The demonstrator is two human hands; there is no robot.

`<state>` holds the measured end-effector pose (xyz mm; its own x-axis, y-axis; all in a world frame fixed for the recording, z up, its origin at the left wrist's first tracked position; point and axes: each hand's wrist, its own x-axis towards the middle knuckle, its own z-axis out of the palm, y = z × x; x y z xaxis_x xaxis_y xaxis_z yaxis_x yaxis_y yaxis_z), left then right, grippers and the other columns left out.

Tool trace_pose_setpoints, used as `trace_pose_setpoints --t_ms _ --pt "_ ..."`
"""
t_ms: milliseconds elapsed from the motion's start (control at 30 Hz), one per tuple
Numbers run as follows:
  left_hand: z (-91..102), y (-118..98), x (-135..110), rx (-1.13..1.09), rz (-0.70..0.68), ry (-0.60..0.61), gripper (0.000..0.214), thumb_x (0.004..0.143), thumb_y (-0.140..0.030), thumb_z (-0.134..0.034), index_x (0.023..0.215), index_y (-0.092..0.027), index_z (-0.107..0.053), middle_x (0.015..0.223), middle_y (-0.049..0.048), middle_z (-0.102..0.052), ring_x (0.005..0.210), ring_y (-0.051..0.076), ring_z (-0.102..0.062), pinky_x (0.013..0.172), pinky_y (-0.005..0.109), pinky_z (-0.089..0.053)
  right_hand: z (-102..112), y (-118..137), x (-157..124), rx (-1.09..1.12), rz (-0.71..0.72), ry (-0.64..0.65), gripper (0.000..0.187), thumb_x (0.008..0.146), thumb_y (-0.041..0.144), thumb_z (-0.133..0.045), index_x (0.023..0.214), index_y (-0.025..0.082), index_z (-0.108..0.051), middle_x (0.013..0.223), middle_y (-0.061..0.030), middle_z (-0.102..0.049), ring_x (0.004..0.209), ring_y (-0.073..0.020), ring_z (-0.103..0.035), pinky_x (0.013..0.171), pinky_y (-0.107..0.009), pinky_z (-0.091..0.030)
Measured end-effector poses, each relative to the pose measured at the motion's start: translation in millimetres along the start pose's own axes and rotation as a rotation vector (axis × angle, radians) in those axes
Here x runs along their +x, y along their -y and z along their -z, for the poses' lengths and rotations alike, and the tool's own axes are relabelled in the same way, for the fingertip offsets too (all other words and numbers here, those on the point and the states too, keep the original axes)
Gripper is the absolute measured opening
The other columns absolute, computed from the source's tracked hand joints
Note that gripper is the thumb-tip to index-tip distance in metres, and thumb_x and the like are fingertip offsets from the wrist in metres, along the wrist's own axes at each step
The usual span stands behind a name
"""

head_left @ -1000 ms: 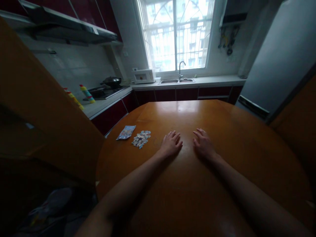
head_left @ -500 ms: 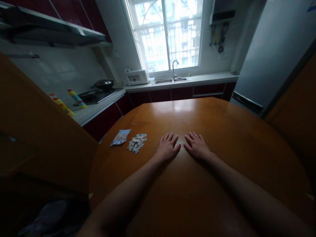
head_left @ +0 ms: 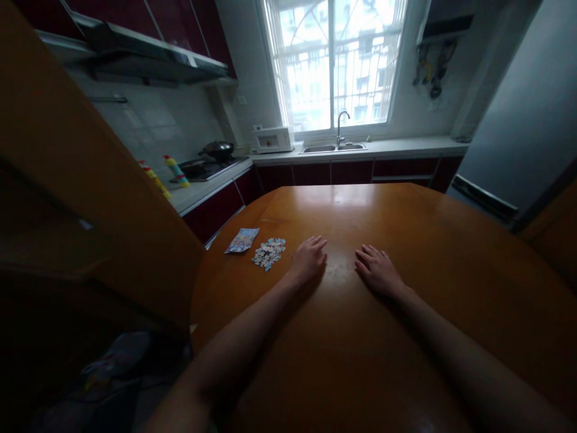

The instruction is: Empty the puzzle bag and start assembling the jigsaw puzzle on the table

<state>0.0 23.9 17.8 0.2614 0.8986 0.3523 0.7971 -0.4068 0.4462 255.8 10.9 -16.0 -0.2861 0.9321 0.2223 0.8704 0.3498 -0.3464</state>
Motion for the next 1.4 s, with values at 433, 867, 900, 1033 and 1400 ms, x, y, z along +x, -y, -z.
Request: trace_pose_setpoints --t_ms 433,867,900,1033,1400 --pt "125.8 170.5 -37.0 0.252 0.503 -0.139 0.059 0.070 -0.011 -0.064 0.128 -0.016 -0.069 0.141 0.0123 -0.062 0.138 0.031 -0.051 0.122 0.044 -0.036 -8.8 -9.6 4.6 0.064 0.033 -0.095 0.045 0.103 0.043 -0.037 0.125 0.023 -0.071 0.147 -0.0130 -0.059 0.140 -0.0331 -0.049 0.115 -0.058 -0.034" --pt "135.6 159.4 -40.6 0.326 0.604 -0.224 0.031 0.093 -0.028 -0.055 0.107 -0.015 -0.080 0.106 0.0173 -0.076 0.098 0.033 -0.072 0.090 0.039 -0.054 -3.7 -8.5 6.3 0.158 0.054 -0.135 0.046 0.101 0.042 -0.040 0.121 0.015 -0.072 0.137 -0.0178 -0.065 0.132 -0.0333 -0.055 0.112 -0.054 -0.039" --pt "133.3 148.5 -39.0 0.327 0.581 -0.243 0.034 0.096 -0.030 -0.052 0.113 -0.015 -0.078 0.111 0.0168 -0.075 0.101 0.032 -0.071 0.091 0.039 -0.053 -2.7 -5.8 6.4 0.216 0.055 -0.160 0.046 0.100 0.042 -0.041 0.121 0.015 -0.072 0.132 -0.0180 -0.067 0.128 -0.0322 -0.058 0.111 -0.052 -0.042" --pt "91.8 74.3 -32.0 0.323 0.266 -0.244 0.031 0.099 -0.030 -0.053 0.118 -0.023 -0.075 0.128 0.0085 -0.070 0.117 0.026 -0.064 0.100 0.033 -0.050 0.7 12.4 2.4 0.561 0.051 -0.181 0.046 0.098 0.043 -0.048 0.130 0.016 -0.066 0.128 -0.0161 -0.070 0.113 -0.0274 -0.067 0.097 -0.044 -0.053" --pt "-16.2 -74.5 -32.1 0.166 -0.370 0.129 0.024 0.101 -0.029 -0.055 0.118 -0.022 -0.070 0.118 0.0077 -0.071 0.110 0.022 -0.065 0.098 0.036 -0.056 -3.4 22.9 4.4 0.637 -0.078 -0.169 0.050 0.100 0.047 -0.042 0.088 0.015 -0.079 0.083 -0.0079 -0.078 0.079 -0.0224 -0.072 0.070 -0.028 -0.052"
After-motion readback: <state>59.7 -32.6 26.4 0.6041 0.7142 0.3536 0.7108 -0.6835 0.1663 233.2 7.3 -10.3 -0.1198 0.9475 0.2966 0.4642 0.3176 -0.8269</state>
